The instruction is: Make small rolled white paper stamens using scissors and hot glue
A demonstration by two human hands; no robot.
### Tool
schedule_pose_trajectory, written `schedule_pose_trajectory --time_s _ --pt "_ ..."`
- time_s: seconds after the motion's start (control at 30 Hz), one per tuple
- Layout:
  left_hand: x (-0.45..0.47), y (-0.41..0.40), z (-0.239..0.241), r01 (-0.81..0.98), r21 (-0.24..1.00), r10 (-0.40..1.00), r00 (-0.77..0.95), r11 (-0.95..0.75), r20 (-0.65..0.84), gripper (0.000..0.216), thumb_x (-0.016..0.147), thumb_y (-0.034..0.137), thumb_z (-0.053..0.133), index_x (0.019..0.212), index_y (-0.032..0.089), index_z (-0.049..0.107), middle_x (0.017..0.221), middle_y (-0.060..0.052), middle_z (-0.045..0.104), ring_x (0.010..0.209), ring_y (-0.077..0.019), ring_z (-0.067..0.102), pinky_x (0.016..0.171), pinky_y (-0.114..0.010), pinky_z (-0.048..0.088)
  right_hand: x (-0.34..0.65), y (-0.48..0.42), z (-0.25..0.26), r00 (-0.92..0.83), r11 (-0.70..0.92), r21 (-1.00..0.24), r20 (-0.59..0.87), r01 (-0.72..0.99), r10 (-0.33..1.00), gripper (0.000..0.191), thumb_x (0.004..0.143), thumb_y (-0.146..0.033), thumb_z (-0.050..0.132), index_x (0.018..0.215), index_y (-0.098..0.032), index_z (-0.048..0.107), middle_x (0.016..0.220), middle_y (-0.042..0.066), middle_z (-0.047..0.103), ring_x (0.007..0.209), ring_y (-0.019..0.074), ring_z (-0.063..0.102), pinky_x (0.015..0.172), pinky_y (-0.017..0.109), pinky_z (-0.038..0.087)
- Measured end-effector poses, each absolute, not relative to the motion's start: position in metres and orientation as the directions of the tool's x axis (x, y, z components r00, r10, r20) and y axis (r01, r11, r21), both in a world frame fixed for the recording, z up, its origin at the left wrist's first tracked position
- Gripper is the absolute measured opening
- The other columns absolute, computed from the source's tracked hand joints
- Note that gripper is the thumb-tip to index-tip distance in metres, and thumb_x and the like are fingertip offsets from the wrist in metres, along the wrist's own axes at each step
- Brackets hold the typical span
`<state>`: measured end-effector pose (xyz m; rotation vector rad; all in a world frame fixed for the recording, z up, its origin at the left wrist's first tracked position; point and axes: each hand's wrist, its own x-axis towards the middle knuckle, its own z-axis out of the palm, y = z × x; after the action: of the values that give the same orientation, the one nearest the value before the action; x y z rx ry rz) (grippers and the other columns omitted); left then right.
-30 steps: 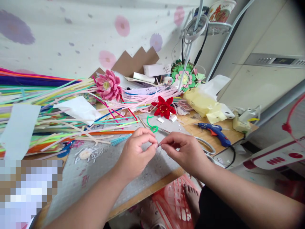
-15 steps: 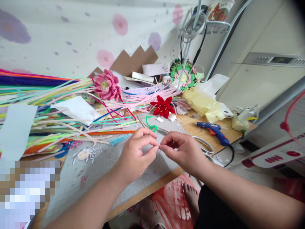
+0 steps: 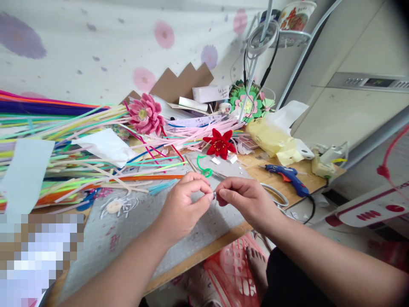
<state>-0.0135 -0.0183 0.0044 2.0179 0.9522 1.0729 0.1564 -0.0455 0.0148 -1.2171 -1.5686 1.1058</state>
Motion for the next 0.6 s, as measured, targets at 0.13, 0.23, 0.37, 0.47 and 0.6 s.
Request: schedule_pose_trajectory --time_s 0.13,0.23,0.37,0.47,0.6 --pt "-0.0137 -0.0169 0.0032 0.274 0.824 0.84 0.392 -0.497 0.376 0.012 0.08 0.019 0.055 0.07 0.019 0.061 0.09 -0.003 0.056 0.092 -0.0181 0.056 0.087 -0.035 0.042 0.1571 -0.0447 0.0159 -0.173 0.108 -0.97 0.071 0.217 0.982 0.014 0.075 -0.029 0.06 0.073 -0.015 0.063 0.067 0.001 0.058 0.062 0.012 0.052 0.06 0.025 0.041" --pt "-0.0138 -0.0174 0.0045 0.29 0.814 0.836 0.401 -0.504 0.375 0.012 0.079 0.017 0.055 0.069 0.019 0.062 0.089 -0.003 0.056 0.091 -0.0178 0.056 0.086 -0.035 0.042 0.1558 -0.0445 0.0138 -0.167 0.132 -0.961 0.093 0.241 0.981 0.012 0.074 -0.028 0.062 0.071 -0.016 0.061 0.066 -0.001 0.057 0.061 0.0111 0.051 0.057 0.024 0.04" --pt "-0.0129 -0.0191 0.0064 0.314 0.772 0.813 0.41 -0.552 0.414 0.012 0.078 0.015 0.056 0.069 0.019 0.062 0.089 -0.003 0.057 0.09 -0.0179 0.057 0.083 -0.034 0.043 0.1528 -0.0441 0.0092 -0.138 0.166 -0.949 0.133 0.268 0.981 0.01 0.076 -0.024 0.058 0.068 -0.017 0.057 0.063 -0.002 0.054 0.059 0.0104 0.05 0.055 0.023 0.039" --pt "-0.0126 -0.0196 0.006 0.323 0.754 0.805 0.397 -0.572 0.44 0.012 0.078 0.015 0.055 0.069 0.02 0.062 0.088 -0.003 0.057 0.09 -0.0178 0.057 0.082 -0.033 0.044 0.1504 -0.0432 0.0066 -0.114 0.163 -0.959 0.14 0.231 0.984 0.008 0.075 -0.024 0.06 0.071 -0.017 0.059 0.066 -0.001 0.056 0.061 0.0113 0.053 0.057 0.024 0.042" --pt "-0.0127 -0.0196 0.0051 0.333 0.753 0.81 0.39 -0.568 0.438 0.012 0.078 0.015 0.056 0.068 0.019 0.062 0.088 -0.003 0.057 0.088 -0.0174 0.057 0.081 -0.032 0.044 0.149 -0.0425 0.0064 -0.101 0.169 -0.968 0.152 0.184 0.983 0.008 0.071 -0.023 0.062 0.075 -0.016 0.061 0.069 0.001 0.059 0.062 0.0118 0.053 0.058 0.025 0.043"
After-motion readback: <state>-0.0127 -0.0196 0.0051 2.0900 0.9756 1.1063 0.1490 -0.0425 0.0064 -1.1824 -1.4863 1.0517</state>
